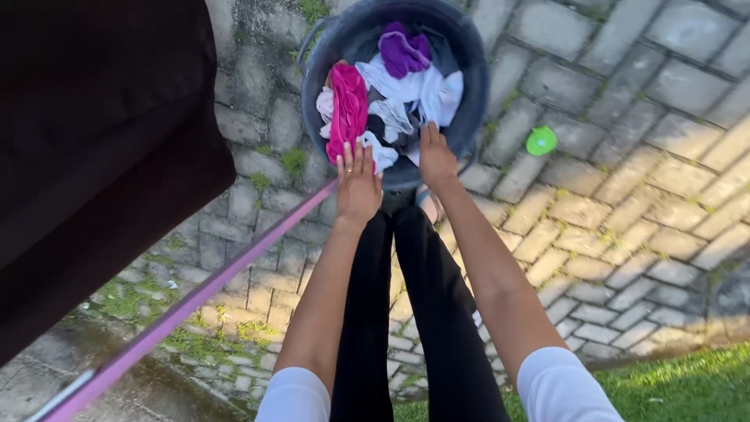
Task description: Hanging wet laundry on a drying rack using plastic hangers
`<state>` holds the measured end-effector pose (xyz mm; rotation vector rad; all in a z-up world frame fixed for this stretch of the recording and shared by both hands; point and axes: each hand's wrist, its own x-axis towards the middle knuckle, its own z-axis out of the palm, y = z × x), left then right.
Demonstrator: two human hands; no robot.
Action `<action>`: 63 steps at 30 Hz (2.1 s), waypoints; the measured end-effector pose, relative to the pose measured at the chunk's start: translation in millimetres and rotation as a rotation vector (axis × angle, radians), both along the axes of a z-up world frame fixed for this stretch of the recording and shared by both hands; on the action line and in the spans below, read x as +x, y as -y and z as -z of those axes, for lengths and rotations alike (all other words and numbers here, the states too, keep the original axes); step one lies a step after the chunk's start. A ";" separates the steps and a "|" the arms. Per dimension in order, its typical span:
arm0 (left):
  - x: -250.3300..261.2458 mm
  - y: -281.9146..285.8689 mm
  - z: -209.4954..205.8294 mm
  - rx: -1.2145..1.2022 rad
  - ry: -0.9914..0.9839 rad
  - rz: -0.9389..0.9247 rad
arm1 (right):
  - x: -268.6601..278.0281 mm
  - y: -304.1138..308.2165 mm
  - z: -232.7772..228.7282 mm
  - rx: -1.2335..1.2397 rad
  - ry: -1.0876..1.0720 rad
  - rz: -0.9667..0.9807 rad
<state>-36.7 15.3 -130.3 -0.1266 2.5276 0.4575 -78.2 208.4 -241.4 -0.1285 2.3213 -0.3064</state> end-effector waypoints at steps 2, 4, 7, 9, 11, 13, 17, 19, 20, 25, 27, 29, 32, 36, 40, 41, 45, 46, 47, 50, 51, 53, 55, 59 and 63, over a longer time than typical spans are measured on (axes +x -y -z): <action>-12.6 1.7 22.1 0.014 0.005 -0.032 | -20.0 14.6 28.7 0.024 -0.076 -0.116; -14.3 6.5 49.3 0.012 0.016 -0.056 | -43.1 23.5 56.5 -0.005 -0.073 -0.133; -12.4 16.9 75.4 0.027 0.014 -0.081 | -61.1 29.7 95.9 0.007 -0.068 -0.181; -11.3 24.6 80.7 0.045 -0.002 -0.083 | -53.5 26.5 140.9 0.049 -0.069 -0.212; -9.2 30.9 76.5 0.065 0.008 -0.093 | -30.0 17.0 202.5 0.067 -0.437 -0.218; -4.3 34.4 71.1 0.082 0.047 -0.119 | -26.6 12.4 177.6 0.013 -0.333 -0.159; 10.3 33.2 53.2 0.228 0.066 -0.346 | -39.4 16.3 20.5 -0.246 -0.346 0.045; 4.0 23.6 39.1 0.314 0.067 -0.526 | -36.8 18.5 -53.7 -0.384 -0.436 0.108; 3.5 17.6 30.4 0.391 0.086 -0.711 | -31.9 19.1 -92.0 -0.528 -0.507 0.169; -58.2 0.4 -48.9 1.232 0.424 -1.587 | -6.4 34.2 -234.7 -0.745 -0.493 0.212; -79.1 0.5 -90.8 1.336 0.431 -1.675 | 9.6 39.1 -262.5 -0.792 -0.508 0.177; -76.1 5.8 -97.1 1.198 0.576 -1.649 | 25.4 41.9 -284.9 -0.842 -0.519 0.128; -61.2 14.5 -122.3 0.861 0.278 -1.453 | 28.7 45.3 -345.8 -0.833 -0.449 0.071; -34.8 46.6 -154.5 1.071 0.145 -1.527 | 37.2 46.6 -387.8 -0.897 -0.323 0.114; -46.8 36.3 -310.9 1.307 0.105 -1.275 | 8.2 46.0 -454.6 -1.190 -0.113 0.756; -50.4 33.2 -350.0 1.379 0.090 -1.165 | 1.4 45.4 -473.1 -1.303 -0.125 0.840; -42.6 23.5 -411.3 1.296 -0.172 -0.549 | -11.4 32.0 -493.7 -1.320 -0.353 1.024; -42.2 20.6 -431.7 1.189 -0.242 -0.696 | -19.8 23.5 -512.5 -1.264 -0.483 0.936; -40.6 17.9 -451.9 1.079 -0.311 -0.843 | -27.5 15.1 -531.6 -1.204 -0.611 0.846; -37.7 23.6 -448.4 1.037 -0.450 -0.707 | -32.2 7.3 -573.6 -1.212 -0.533 0.880; -38.8 21.1 -466.5 1.044 -0.472 -0.706 | -35.4 7.4 -590.3 -1.223 -0.543 0.860; -41.5 17.2 -499.6 1.179 -0.380 -0.771 | -42.8 8.5 -621.1 -1.340 -0.427 0.842; -40.9 12.9 -534.1 1.307 -0.403 -0.815 | -51.2 8.2 -651.8 -1.324 -0.458 0.734; -37.2 21.7 -565.1 1.184 -0.440 -0.790 | -53.8 6.4 -721.9 -1.164 -0.549 0.510; -25.8 25.4 -601.6 1.188 -0.477 -0.765 | -54.2 -7.4 -765.3 -1.189 -0.606 0.395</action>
